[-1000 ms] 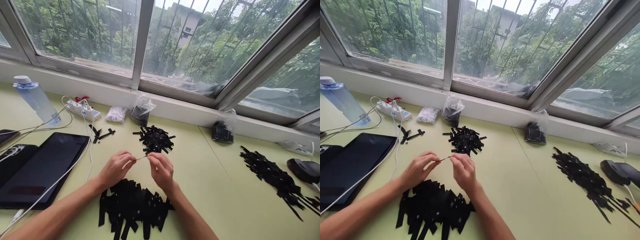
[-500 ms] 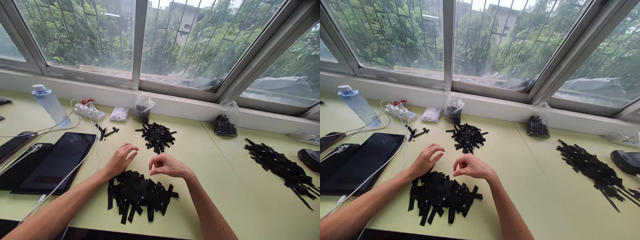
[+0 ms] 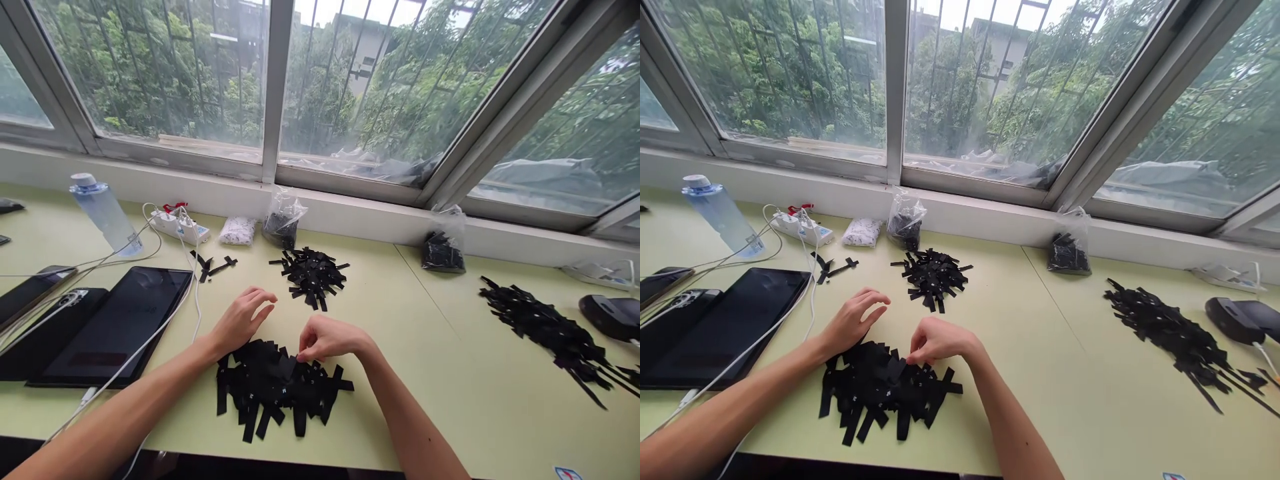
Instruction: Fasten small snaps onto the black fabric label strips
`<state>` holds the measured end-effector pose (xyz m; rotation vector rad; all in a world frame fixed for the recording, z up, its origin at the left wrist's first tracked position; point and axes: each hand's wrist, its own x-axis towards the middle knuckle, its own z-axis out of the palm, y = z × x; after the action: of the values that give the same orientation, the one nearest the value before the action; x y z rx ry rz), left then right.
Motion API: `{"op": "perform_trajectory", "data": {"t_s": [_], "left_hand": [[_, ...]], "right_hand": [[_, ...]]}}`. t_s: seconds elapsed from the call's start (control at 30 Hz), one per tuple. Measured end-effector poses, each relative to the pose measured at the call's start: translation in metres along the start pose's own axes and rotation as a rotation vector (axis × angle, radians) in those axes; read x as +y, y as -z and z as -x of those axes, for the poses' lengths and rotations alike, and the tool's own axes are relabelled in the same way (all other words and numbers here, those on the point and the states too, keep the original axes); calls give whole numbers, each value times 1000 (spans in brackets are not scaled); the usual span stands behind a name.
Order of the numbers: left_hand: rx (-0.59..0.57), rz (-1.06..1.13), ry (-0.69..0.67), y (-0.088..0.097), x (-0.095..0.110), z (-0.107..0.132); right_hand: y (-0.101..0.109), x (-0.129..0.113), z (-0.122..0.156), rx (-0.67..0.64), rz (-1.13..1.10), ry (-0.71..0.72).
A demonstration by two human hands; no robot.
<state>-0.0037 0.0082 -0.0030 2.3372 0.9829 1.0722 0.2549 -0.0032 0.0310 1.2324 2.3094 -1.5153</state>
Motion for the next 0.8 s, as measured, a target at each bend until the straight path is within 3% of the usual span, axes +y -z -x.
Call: {"op": "perform_trajectory", "data": {"t_s": [0.13, 0.3, 0.47, 0.67, 0.8], "left_hand": [[-9, 8, 12, -1, 0, 2], [-17, 28, 15, -1, 1, 4], [-40, 54, -2, 0, 5, 4], [-70, 74, -36, 1, 10, 4], [-179, 50, -102, 1, 12, 4]], "right_hand": [[1, 9, -4, 30, -82, 64], [9, 9, 1, 252, -314, 152], [12, 7, 2, 334, -566, 199], [6, 8, -4, 220, -541, 193], [3, 9, -7, 164, -486, 192]]}}
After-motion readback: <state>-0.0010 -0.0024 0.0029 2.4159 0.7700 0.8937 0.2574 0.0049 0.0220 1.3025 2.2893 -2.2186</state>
